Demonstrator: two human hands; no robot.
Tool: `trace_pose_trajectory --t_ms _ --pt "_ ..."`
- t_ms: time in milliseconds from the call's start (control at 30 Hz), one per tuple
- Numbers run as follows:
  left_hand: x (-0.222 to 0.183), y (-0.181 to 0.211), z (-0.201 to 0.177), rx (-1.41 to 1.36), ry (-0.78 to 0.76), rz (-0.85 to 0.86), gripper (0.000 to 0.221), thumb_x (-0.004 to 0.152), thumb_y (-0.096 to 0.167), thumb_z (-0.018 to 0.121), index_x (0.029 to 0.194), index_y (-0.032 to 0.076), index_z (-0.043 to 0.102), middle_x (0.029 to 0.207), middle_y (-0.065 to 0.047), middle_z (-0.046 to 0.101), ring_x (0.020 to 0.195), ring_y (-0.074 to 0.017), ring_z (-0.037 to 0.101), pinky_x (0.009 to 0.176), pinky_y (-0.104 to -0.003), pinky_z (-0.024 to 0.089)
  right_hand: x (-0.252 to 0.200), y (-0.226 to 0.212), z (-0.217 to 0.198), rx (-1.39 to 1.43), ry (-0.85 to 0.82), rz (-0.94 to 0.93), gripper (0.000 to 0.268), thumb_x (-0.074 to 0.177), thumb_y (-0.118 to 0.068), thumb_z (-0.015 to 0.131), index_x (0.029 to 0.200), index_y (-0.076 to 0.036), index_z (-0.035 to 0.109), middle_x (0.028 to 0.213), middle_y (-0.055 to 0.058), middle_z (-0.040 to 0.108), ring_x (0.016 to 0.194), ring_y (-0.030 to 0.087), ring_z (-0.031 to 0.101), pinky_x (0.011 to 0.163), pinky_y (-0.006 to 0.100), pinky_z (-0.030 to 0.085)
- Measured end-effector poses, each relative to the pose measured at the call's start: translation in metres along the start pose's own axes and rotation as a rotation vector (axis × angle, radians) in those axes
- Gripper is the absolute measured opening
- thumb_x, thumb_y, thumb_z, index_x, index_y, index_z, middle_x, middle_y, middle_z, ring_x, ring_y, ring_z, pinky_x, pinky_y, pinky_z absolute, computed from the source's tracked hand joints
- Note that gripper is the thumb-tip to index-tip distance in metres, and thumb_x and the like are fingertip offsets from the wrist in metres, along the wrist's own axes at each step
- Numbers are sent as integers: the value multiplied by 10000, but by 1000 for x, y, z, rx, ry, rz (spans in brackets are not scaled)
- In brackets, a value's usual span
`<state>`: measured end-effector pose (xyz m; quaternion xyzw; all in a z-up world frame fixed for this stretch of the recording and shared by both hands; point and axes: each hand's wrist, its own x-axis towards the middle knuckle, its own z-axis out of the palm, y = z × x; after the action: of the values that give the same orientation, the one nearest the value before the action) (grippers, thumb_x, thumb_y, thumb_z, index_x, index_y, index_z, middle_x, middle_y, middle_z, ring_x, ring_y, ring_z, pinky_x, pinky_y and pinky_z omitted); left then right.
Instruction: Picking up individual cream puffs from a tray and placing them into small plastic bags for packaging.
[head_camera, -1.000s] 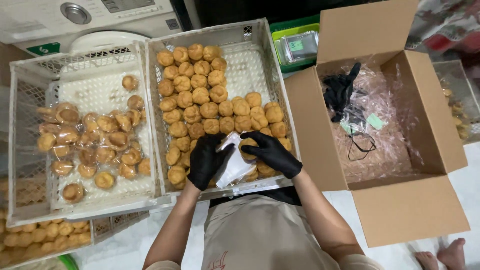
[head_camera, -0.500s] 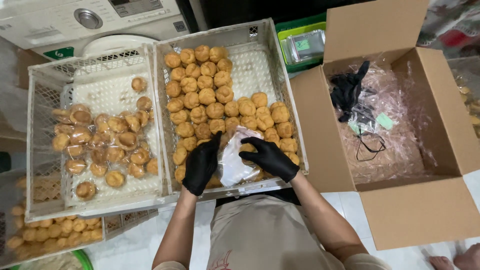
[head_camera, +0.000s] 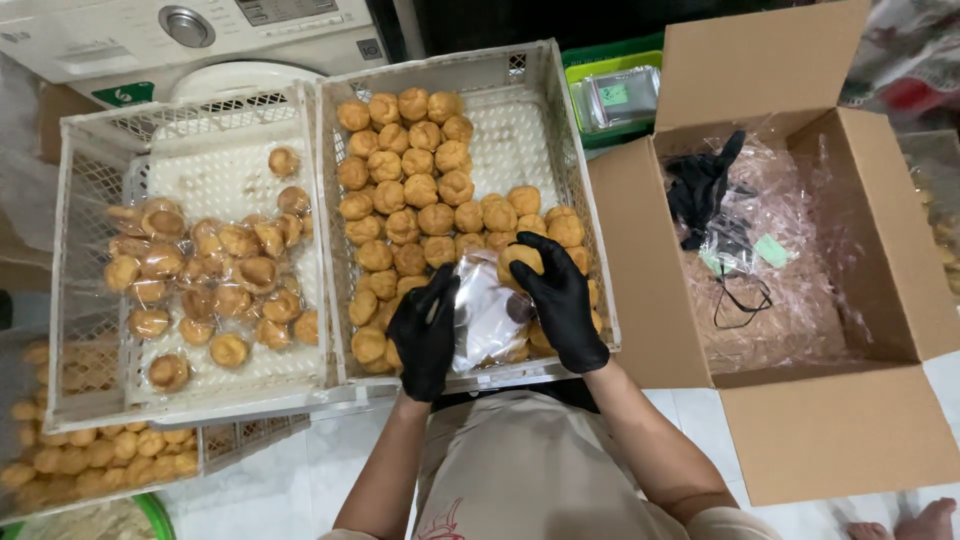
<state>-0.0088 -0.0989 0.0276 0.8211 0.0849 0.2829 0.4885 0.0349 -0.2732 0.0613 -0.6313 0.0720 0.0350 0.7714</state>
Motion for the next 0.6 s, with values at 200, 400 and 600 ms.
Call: trace_pose_trajectory --t_ms 200,400,600 --pt "-5 12 14 144 -18 307 82 842 175 868 903 186 814 830 17 759 830 -192 733 852 -328 587 1 5 0 42 107 24 376 891 -77 814 1243 -104 682 938 73 734 858 120 709 849 322 626" --pt "-5 -4 16 -309 -87 -143 146 830 34 852 968 66 814 992 -105 799 1031 -229 753 954 -361 572 0 1 -8 64 75 2 324 911 -45 774 1225 -74 700 908 61 712 839 96 674 851 314 618" --pt "-13 -7 18 -856 -46 -328 241 895 20 759 1100 -100 724 1023 -195 758 1001 -310 736 950 -459 615 -5 -7 -3 -33 72 27 333 901 -98 805 1223 -110 720 1046 58 724 911 93 654 922 326 581"
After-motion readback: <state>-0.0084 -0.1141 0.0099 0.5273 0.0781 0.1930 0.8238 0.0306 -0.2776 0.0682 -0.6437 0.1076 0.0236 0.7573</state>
